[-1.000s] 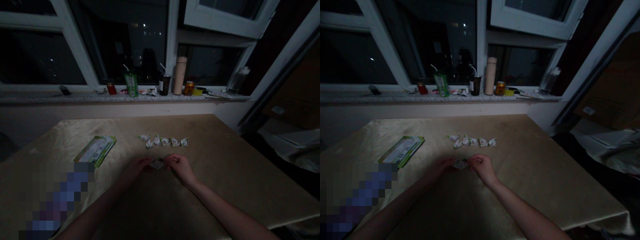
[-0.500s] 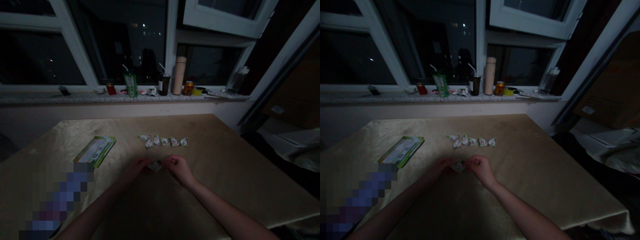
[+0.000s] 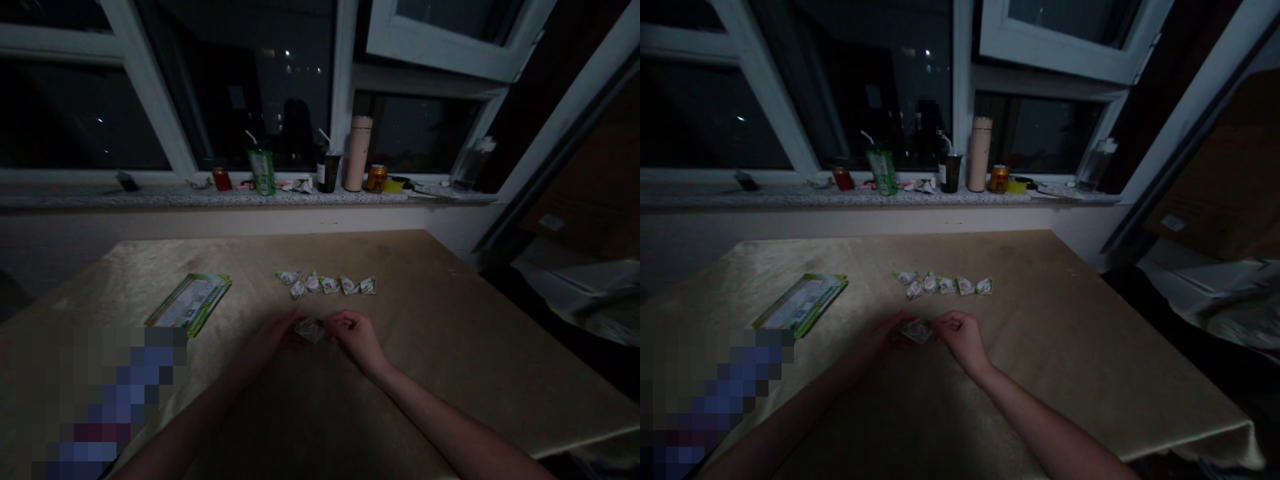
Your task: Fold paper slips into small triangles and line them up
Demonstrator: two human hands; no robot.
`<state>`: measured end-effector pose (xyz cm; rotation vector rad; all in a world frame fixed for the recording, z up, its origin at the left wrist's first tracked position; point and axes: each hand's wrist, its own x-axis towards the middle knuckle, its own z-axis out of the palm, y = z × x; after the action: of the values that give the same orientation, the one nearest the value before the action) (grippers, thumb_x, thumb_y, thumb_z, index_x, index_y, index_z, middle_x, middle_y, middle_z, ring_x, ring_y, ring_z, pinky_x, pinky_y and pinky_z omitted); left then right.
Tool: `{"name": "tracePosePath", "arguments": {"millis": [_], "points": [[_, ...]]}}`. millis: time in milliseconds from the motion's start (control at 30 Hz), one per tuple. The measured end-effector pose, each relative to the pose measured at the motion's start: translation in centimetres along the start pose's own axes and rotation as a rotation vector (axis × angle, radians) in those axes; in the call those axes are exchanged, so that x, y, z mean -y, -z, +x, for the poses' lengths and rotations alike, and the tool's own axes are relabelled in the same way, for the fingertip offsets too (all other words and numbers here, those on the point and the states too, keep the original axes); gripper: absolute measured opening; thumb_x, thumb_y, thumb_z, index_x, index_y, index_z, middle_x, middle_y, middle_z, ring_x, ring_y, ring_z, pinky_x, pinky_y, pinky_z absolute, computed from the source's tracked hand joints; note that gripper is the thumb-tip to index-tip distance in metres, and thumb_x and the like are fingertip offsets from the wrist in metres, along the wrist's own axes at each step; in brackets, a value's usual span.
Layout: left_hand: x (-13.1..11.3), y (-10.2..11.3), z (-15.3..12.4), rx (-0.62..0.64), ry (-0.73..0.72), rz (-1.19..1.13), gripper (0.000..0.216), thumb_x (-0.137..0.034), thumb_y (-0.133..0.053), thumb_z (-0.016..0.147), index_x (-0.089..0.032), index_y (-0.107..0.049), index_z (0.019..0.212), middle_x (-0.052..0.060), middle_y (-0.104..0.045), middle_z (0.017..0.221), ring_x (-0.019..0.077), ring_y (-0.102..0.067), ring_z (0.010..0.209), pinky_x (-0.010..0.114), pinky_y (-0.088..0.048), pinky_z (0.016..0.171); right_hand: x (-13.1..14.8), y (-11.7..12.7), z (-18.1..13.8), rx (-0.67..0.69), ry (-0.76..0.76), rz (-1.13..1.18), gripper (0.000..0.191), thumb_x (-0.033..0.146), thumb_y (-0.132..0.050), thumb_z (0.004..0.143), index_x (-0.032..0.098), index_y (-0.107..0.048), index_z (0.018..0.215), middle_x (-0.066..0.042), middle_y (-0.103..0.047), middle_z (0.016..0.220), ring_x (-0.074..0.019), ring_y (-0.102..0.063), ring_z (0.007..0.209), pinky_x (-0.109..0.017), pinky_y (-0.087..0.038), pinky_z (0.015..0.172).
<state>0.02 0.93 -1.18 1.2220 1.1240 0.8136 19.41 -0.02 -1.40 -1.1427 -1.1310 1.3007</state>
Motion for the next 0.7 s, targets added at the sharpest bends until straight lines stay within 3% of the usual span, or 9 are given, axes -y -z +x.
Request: {"name": "tracePosePath", "arguments": {"millis": [167, 400, 700], "points": [[-0.68, -0.13, -0.29, 0.043, -0.025, 0.071, 0.035, -0.049, -0.063, 0.077, -0.018, -0.074, 0.089, 0.005, -0.074, 0.090, 0.0278, -0.066, 0.089, 0.036, -0.048, 0.084, 0.11, -0.19, -0.12, -0.003, 0.001, 0.002, 0.025, 0.039, -0.076, 0.058, 0.016, -0.065, 0.059, 0.001, -0.060, 0.048, -0.0109, -0.051, 0.043, -0.022, -0.039, 0.044], [-0.34, 0.06, -0.38, -0.002, -0.030, 0.091, 0.033, -0.047, -0.058, 0.080, -0.020, -0.074, 0.087, 0.004, -0.074, 0.091, 0.0266, -0.067, 0.089, 0.035, -0.049, 0.083, 0.26, -0.14, -0.14, 0.014, -0.074, 0.089, 0.029, 0.043, -0.076, 0.057, 0.016, -0.063, 0.058, 0.000, -0.062, 0.050, -0.0108, -0.052, 0.044, -0.022, -0.040, 0.046], [-1.01, -0.43, -0.62, -0.028, -0.037, 0.052, 0.032, -0.048, -0.061, 0.075, -0.020, -0.074, 0.083, 0.004, -0.074, 0.089, 0.0284, -0.067, 0.088, 0.038, -0.050, 0.083, 0.32, -0.23, -0.16, 0.036, -0.053, 0.071, 0.032, 0.047, -0.077, 0.058, 0.016, -0.066, 0.063, -0.003, -0.066, 0.057, -0.0133, -0.057, 0.049, -0.024, -0.044, 0.051]]}}
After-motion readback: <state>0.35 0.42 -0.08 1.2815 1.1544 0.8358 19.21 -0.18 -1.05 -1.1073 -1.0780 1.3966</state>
